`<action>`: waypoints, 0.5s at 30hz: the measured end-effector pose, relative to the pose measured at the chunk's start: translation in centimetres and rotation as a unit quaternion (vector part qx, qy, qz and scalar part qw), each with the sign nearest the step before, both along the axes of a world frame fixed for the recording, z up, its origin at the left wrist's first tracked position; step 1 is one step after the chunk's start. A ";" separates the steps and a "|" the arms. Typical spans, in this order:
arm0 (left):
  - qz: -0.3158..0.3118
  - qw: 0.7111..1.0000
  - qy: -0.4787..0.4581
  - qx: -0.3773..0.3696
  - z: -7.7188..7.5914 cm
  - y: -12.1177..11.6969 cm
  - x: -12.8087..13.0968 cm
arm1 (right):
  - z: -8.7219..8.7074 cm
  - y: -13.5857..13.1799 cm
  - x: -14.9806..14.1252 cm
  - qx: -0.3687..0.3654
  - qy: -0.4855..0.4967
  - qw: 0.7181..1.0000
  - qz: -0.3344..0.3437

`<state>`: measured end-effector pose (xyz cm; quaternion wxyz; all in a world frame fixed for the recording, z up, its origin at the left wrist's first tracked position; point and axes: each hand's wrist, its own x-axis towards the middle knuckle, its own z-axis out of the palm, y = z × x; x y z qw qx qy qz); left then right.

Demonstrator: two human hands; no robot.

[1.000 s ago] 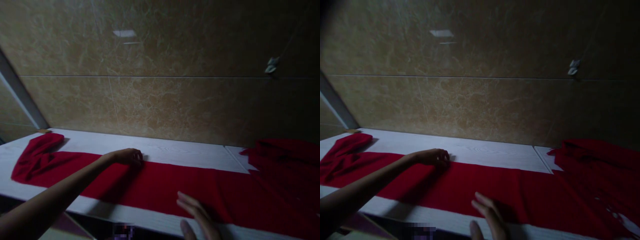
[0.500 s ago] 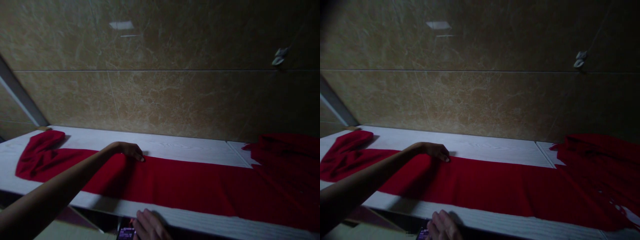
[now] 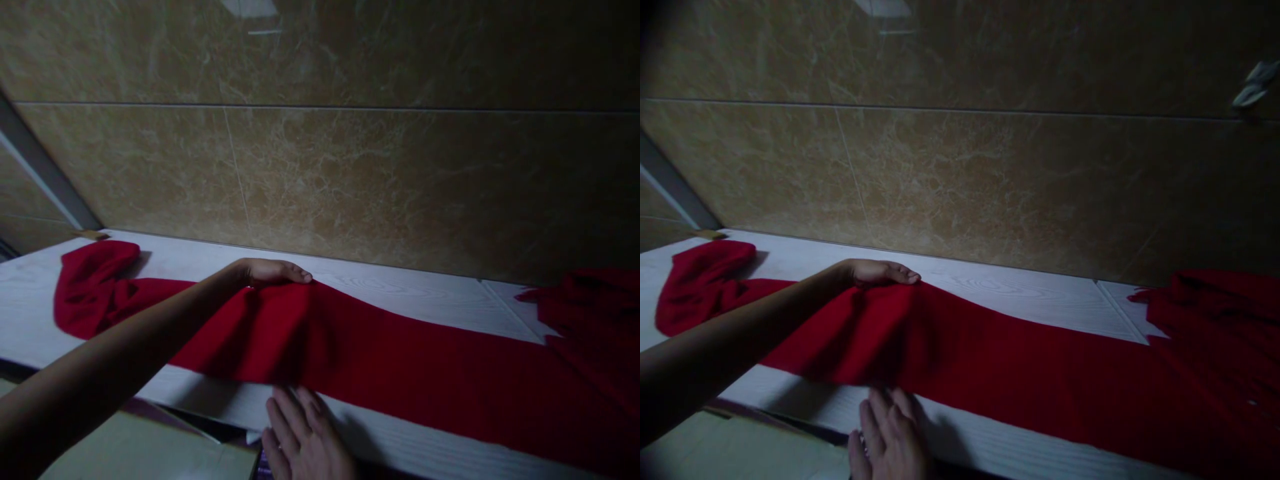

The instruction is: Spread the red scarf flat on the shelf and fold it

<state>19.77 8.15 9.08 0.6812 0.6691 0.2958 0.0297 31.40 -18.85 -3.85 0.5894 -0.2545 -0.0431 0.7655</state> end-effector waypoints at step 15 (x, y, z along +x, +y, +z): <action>-0.003 1.000 0.005 -0.009 -0.6 0.4 0.9 | 1.5 2.5 1.2 0.033 0.024 0.989 -0.139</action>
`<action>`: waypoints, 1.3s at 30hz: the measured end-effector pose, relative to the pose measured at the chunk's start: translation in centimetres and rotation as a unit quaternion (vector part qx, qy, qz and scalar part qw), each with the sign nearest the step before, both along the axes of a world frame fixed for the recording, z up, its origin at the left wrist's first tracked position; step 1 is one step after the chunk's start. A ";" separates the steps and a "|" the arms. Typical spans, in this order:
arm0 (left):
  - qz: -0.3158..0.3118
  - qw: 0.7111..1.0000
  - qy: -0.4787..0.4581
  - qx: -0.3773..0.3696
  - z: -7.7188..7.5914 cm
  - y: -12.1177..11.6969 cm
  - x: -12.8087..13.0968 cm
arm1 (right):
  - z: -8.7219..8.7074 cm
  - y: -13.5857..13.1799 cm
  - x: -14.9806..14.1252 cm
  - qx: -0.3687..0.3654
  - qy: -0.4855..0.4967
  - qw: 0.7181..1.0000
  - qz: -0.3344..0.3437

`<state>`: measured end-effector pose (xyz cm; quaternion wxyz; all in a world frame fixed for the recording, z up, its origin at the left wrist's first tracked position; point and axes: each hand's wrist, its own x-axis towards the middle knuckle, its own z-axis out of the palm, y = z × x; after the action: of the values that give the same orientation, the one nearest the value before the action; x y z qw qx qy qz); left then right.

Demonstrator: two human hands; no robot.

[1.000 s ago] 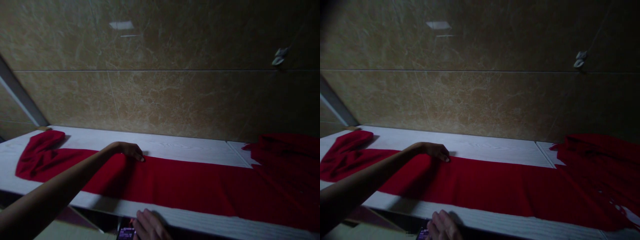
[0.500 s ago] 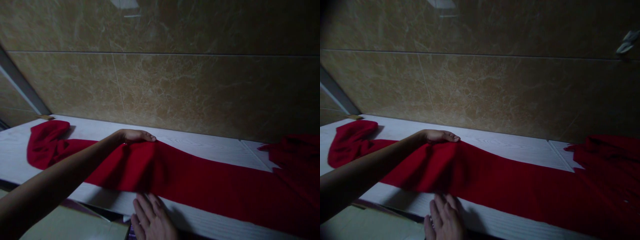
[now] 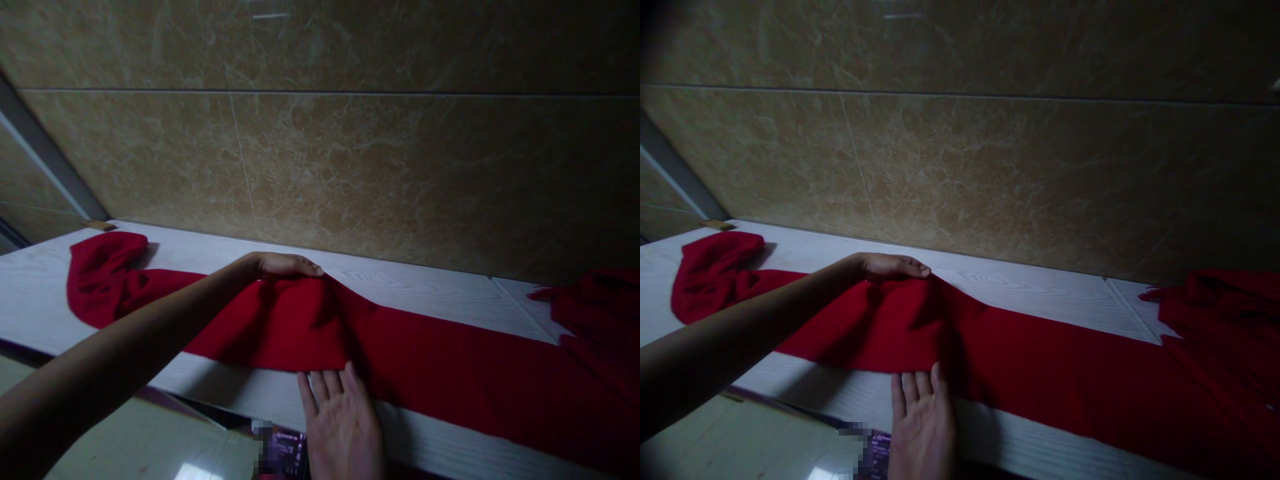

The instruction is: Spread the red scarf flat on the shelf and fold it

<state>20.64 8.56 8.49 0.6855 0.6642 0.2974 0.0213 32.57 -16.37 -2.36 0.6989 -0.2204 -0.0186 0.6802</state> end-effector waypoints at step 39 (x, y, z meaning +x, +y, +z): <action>-0.079 0.991 -0.104 -0.032 -1.9 -7.1 31.5 | 1.1 -8.9 30.8 -0.005 -0.764 0.605 -0.225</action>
<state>52.16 1.50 6.57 0.7332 0.6574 0.1718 0.0269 63.41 -25.23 -1.24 0.5603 -0.6603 -0.4926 0.0856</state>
